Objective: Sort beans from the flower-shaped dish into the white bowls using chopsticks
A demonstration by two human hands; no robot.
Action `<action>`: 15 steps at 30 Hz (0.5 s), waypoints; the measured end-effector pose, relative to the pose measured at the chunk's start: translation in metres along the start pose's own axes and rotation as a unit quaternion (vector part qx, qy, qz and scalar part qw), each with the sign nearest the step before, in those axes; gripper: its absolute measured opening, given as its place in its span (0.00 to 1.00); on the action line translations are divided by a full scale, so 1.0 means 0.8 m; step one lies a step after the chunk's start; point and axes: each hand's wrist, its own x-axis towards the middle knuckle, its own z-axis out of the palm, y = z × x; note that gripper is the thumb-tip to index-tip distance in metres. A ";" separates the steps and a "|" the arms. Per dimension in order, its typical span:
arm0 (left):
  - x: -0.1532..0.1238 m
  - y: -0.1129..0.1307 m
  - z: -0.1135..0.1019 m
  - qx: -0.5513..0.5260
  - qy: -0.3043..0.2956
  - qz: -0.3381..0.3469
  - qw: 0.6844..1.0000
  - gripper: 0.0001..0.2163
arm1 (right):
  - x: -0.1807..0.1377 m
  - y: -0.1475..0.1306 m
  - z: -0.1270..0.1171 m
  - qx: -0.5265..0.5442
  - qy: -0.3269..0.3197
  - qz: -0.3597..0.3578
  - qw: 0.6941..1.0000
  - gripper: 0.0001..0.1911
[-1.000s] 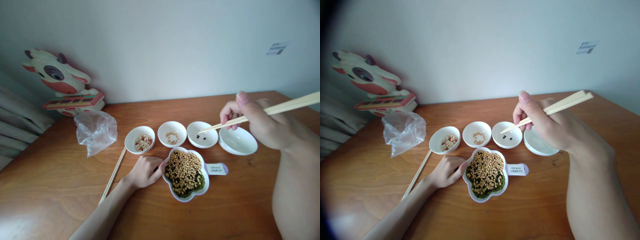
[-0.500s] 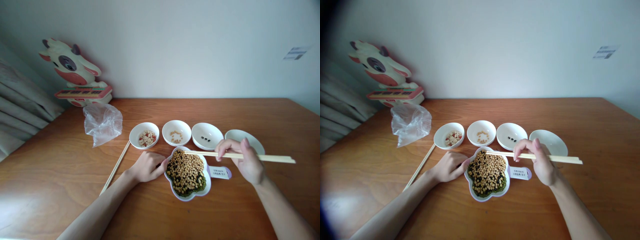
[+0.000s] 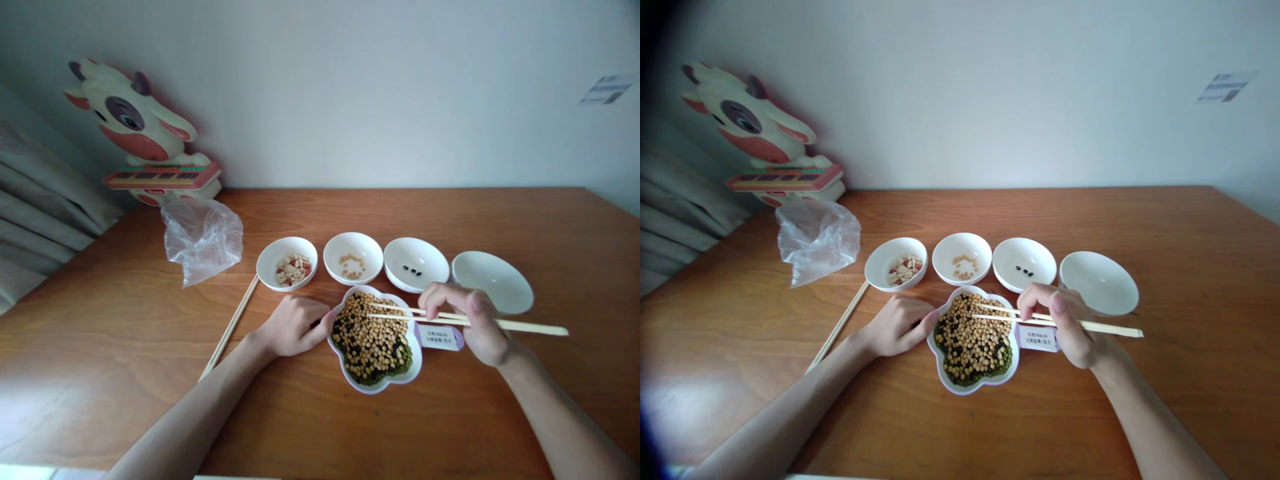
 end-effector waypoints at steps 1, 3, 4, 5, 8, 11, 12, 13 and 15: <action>0.000 0.000 0.000 0.002 0.000 0.001 1.000 0.19 | 0.000 0.001 0.000 -0.003 0.000 -0.007 1.000 0.34; 0.000 0.001 -0.001 0.003 -0.001 0.002 1.000 0.20 | 0.001 0.002 0.002 -0.006 0.007 -0.022 1.000 0.32; 0.000 0.001 -0.001 0.003 -0.002 0.001 1.000 0.20 | 0.001 0.002 0.002 -0.006 0.010 -0.026 1.000 0.31; 0.001 0.001 -0.001 0.002 -0.002 0.000 1.000 0.20 | 0.002 0.002 0.003 -0.005 0.012 -0.028 1.000 0.30; 0.001 0.002 -0.001 -0.002 -0.005 -0.004 1.000 0.20 | 0.004 -0.001 0.007 -0.004 0.019 -0.029 0.999 0.29; 0.001 0.003 -0.001 -0.002 -0.002 -0.003 1.000 0.20 | 0.006 -0.004 0.010 0.001 0.034 -0.025 0.999 0.29; 0.001 0.003 -0.001 -0.001 0.000 -0.001 1.000 0.20 | 0.007 -0.005 0.012 0.003 0.040 -0.022 0.999 0.30; 0.002 0.003 -0.002 -0.001 0.003 0.001 1.000 0.20 | 0.007 -0.005 0.013 0.006 0.047 -0.018 0.999 0.30; 0.002 0.003 -0.002 -0.002 0.006 0.006 1.000 0.20 | 0.008 -0.005 0.016 0.013 0.060 -0.015 0.998 0.31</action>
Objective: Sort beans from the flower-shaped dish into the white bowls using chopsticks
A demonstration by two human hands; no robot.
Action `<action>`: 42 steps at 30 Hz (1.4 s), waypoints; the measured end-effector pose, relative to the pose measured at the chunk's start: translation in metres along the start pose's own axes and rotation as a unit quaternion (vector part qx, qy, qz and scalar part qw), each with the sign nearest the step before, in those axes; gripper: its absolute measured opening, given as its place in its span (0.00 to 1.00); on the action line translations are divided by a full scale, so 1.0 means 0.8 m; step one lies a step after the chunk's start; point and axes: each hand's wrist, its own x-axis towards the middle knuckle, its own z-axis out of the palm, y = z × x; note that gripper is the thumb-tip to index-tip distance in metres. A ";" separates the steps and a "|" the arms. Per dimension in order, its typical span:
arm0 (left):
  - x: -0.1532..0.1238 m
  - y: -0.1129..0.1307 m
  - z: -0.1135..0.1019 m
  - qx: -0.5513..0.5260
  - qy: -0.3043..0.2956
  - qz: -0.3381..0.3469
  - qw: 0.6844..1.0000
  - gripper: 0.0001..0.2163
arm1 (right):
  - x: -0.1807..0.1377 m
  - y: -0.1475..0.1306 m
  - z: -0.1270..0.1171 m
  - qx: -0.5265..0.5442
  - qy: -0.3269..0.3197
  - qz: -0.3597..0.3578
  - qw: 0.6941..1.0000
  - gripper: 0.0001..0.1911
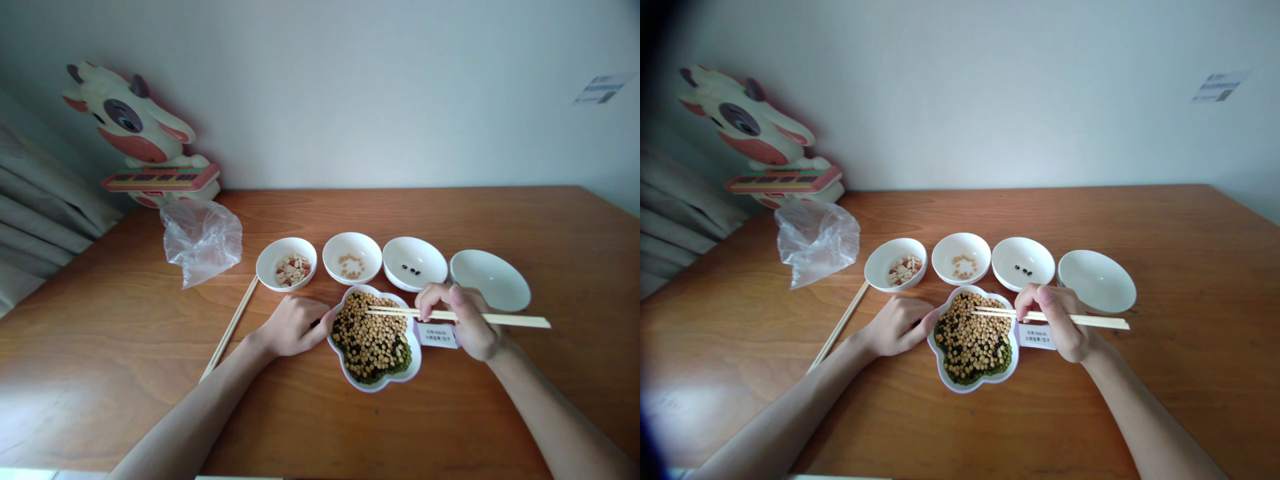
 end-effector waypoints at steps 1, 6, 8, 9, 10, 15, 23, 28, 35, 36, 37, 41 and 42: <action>0.000 0.000 0.000 0.000 0.001 0.002 1.000 0.20 | 0.000 0.001 0.001 0.003 0.007 0.000 1.000 0.31; 0.000 -0.001 0.000 0.004 0.000 -0.001 1.000 0.21 | -0.001 0.005 0.003 0.035 0.021 0.008 0.999 0.32; 0.000 -0.001 0.000 0.002 -0.003 -0.001 1.000 0.21 | -0.001 0.006 0.001 0.040 0.018 0.012 0.999 0.32; 0.000 -0.001 0.000 0.001 -0.004 0.000 1.000 0.21 | -0.001 0.007 -0.001 0.037 0.014 0.012 0.999 0.33; 0.000 -0.001 0.000 -0.001 -0.005 -0.001 1.000 0.21 | -0.001 0.008 -0.002 0.032 0.008 0.013 0.999 0.34; 0.000 0.000 -0.001 -0.004 -0.008 -0.004 1.000 0.21 | -0.002 0.010 -0.005 0.012 -0.014 0.034 0.999 0.38; 0.000 0.000 -0.001 0.003 -0.003 -0.001 1.000 0.21 | 0.001 0.004 0.001 0.000 -0.012 0.029 0.999 0.36; 0.000 0.001 0.000 0.006 0.002 0.002 1.000 0.21 | 0.003 0.005 0.003 0.013 0.003 0.026 1.000 0.35; 0.000 0.001 -0.002 -0.001 -0.006 -0.001 1.000 0.21 | 0.003 -0.003 -0.002 0.099 0.050 0.026 0.994 0.37; 0.000 0.001 -0.001 -0.001 -0.004 0.000 1.000 0.21 | 0.004 -0.004 -0.002 0.115 0.065 0.025 0.991 0.37; 0.000 0.000 -0.001 0.000 -0.002 0.002 1.000 0.21 | 0.005 -0.005 -0.001 0.129 0.082 0.023 0.988 0.37; -0.001 -0.001 0.001 0.007 0.003 0.005 1.000 0.20 | 0.008 -0.009 0.008 0.174 0.155 0.016 0.972 0.34; -0.001 -0.001 0.001 0.008 0.003 0.006 1.000 0.20 | 0.009 -0.009 0.010 0.183 0.159 0.022 0.970 0.31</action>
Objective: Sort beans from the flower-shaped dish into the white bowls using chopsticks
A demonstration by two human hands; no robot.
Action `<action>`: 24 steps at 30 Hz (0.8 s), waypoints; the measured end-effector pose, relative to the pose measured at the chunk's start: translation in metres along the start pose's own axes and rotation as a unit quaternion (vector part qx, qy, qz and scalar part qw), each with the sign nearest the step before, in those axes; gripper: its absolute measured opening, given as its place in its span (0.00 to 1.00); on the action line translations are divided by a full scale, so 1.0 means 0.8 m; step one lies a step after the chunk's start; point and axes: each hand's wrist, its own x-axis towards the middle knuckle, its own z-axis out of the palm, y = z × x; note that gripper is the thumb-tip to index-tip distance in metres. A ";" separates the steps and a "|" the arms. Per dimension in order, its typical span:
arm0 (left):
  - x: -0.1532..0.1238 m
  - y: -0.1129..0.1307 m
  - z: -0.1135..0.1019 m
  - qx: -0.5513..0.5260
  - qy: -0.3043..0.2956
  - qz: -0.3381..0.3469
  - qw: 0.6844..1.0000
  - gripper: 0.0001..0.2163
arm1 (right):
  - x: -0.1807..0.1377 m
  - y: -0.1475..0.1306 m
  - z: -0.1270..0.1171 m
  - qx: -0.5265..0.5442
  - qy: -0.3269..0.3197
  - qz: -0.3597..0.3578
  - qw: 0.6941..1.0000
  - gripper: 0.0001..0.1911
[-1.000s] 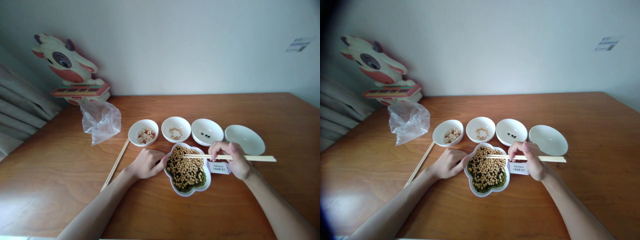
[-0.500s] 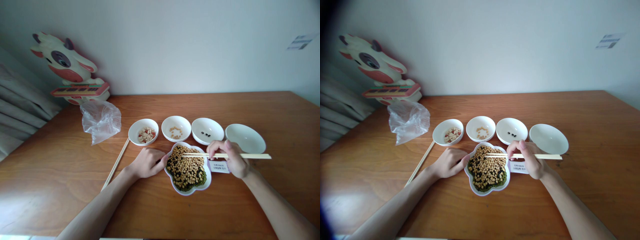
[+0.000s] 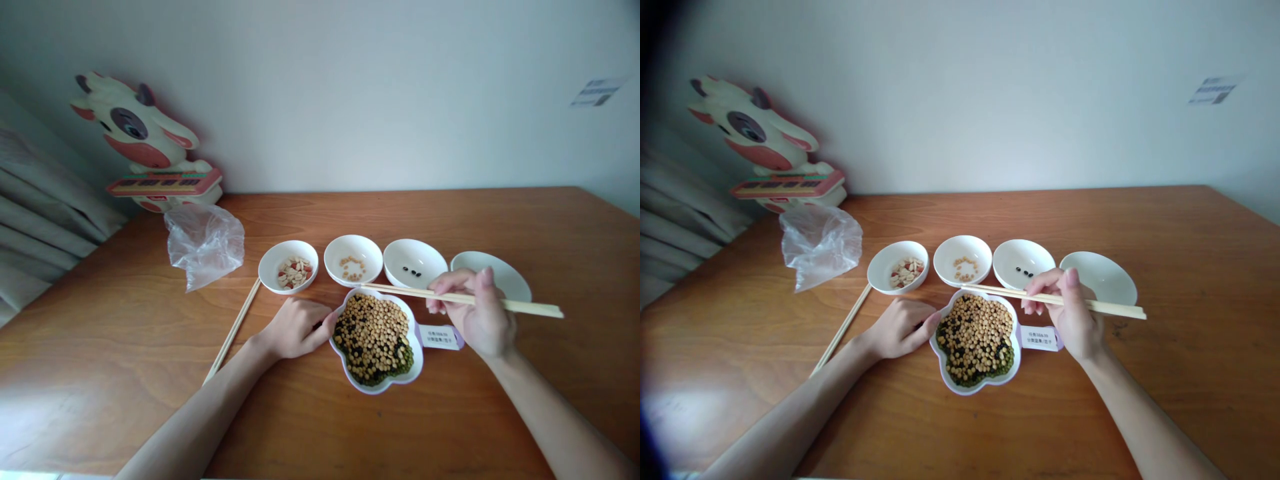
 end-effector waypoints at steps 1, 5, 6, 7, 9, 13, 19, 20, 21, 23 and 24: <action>0.000 0.000 0.000 0.001 -0.001 -0.001 1.000 0.20 | 0.000 0.000 0.002 0.005 -0.004 0.012 1.000 0.27; 0.000 0.000 0.000 0.001 -0.007 -0.010 1.000 0.20 | 0.001 -0.002 0.002 0.019 -0.054 0.062 0.996 0.13; 0.000 0.000 0.000 0.000 -0.009 -0.012 1.000 0.20 | 0.002 -0.003 0.001 0.028 -0.062 0.071 0.995 0.11; 0.000 0.000 0.000 -0.001 -0.010 -0.014 1.000 0.20 | 0.002 -0.004 0.000 0.036 -0.070 0.079 0.994 0.11; 0.000 -0.001 0.000 -0.003 -0.013 -0.016 1.000 0.20 | 0.002 -0.006 -0.002 0.044 -0.085 0.085 0.992 0.15; 0.000 -0.001 0.001 -0.005 -0.015 -0.016 1.000 0.20 | -0.004 -0.009 0.001 -0.033 -0.125 0.076 0.989 0.22; 0.000 -0.001 0.000 -0.008 -0.012 -0.007 1.000 0.20 | -0.015 -0.012 0.006 -0.171 -0.134 0.029 0.976 0.27; 0.000 -0.001 -0.001 -0.009 -0.012 -0.006 1.000 0.20 | -0.016 -0.012 0.007 -0.179 -0.134 0.027 0.974 0.27; 0.000 0.000 -0.001 -0.009 -0.011 -0.006 1.000 0.20 | -0.017 -0.012 0.008 -0.184 -0.136 0.031 0.973 0.27; 0.000 0.000 -0.001 -0.010 -0.009 -0.003 1.000 0.20 | -0.018 -0.012 0.014 -0.194 -0.139 0.057 0.969 0.27; 0.001 0.000 0.000 -0.010 -0.008 -0.003 1.000 0.20 | -0.020 -0.012 0.019 -0.196 -0.137 0.071 0.968 0.28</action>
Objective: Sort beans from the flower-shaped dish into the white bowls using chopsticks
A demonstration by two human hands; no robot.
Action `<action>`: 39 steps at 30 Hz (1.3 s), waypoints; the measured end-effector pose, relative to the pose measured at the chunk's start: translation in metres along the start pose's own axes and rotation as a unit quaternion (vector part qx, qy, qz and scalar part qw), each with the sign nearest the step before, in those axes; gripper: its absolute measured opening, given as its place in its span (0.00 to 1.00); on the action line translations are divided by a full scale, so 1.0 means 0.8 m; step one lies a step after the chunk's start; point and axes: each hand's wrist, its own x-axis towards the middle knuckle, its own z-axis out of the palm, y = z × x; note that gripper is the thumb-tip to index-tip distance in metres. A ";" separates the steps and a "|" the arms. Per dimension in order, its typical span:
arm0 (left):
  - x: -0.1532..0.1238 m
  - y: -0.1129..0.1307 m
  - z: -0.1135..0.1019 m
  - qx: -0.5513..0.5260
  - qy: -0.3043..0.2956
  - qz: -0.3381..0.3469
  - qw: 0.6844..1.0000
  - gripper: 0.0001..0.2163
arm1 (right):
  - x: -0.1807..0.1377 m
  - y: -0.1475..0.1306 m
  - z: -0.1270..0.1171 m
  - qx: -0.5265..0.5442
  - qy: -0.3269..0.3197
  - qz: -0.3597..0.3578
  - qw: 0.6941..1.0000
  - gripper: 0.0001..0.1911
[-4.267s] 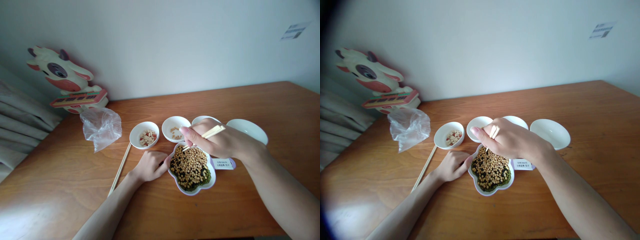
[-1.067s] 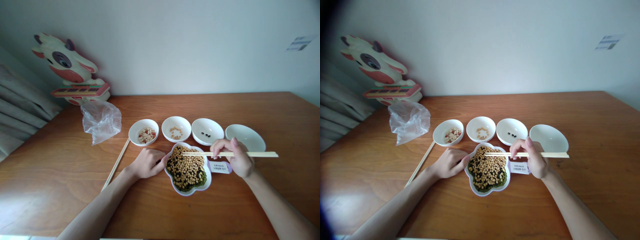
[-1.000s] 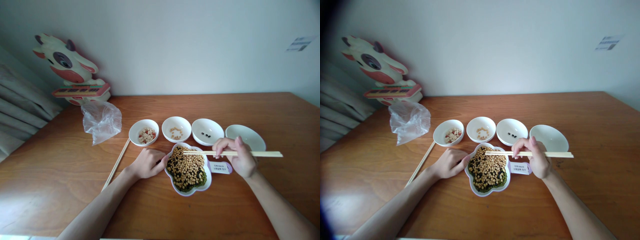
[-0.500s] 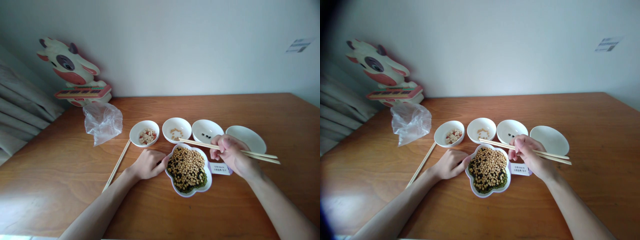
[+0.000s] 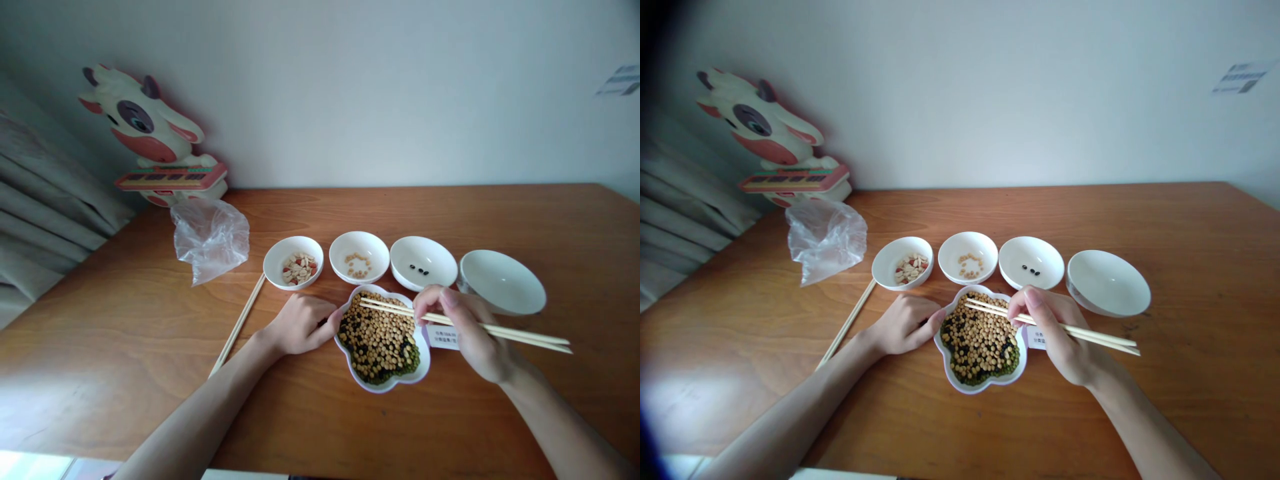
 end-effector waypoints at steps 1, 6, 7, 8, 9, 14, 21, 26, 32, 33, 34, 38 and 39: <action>0.000 0.000 0.000 -0.001 0.000 0.000 1.000 0.20 | 0.000 -0.002 0.005 0.004 0.000 0.013 1.000 0.29; 0.000 0.000 0.000 0.005 -0.004 -0.007 1.000 0.20 | -0.002 -0.017 0.030 0.025 0.018 0.030 0.999 0.33; 0.000 0.000 0.000 0.008 -0.003 -0.009 1.000 0.20 | -0.002 -0.019 0.034 0.020 0.023 0.030 0.999 0.34; 0.000 0.000 0.000 0.011 -0.001 -0.010 1.000 0.20 | -0.002 -0.020 0.036 0.016 0.027 0.030 0.999 0.34; 0.001 0.001 0.000 0.014 0.002 -0.011 1.000 0.21 | -0.002 -0.020 0.038 0.013 0.030 0.031 0.999 0.34; 0.002 0.004 -0.002 0.012 0.011 -0.001 1.000 0.21 | 0.000 -0.016 0.043 0.024 0.049 0.035 0.998 0.36; 0.003 0.004 -0.003 0.013 0.015 0.007 1.000 0.22 | 0.007 -0.012 0.049 0.049 0.090 0.026 0.994 0.39; 0.003 0.004 -0.003 0.007 0.025 0.017 1.000 0.22 | 0.010 -0.010 0.052 0.033 0.115 0.009 0.993 0.38; 0.003 0.004 -0.002 0.004 0.031 0.022 0.999 0.21 | 0.010 -0.005 0.048 0.035 0.142 -0.024 0.989 0.38; 0.003 0.004 -0.002 0.002 0.030 0.021 0.999 0.21 | 0.010 -0.004 0.047 0.036 0.146 -0.028 0.988 0.38; 0.003 0.004 -0.002 0.001 0.029 0.021 0.999 0.21 | 0.010 -0.003 0.045 0.039 0.151 -0.029 0.987 0.38; 0.003 0.004 -0.003 -0.001 0.031 0.018 0.999 0.21 | 0.009 -0.001 0.039 0.081 0.184 -0.031 0.979 0.40; 0.003 0.004 -0.002 -0.002 0.031 0.017 0.999 0.21 | 0.010 -0.001 0.037 0.096 0.196 -0.034 0.975 0.40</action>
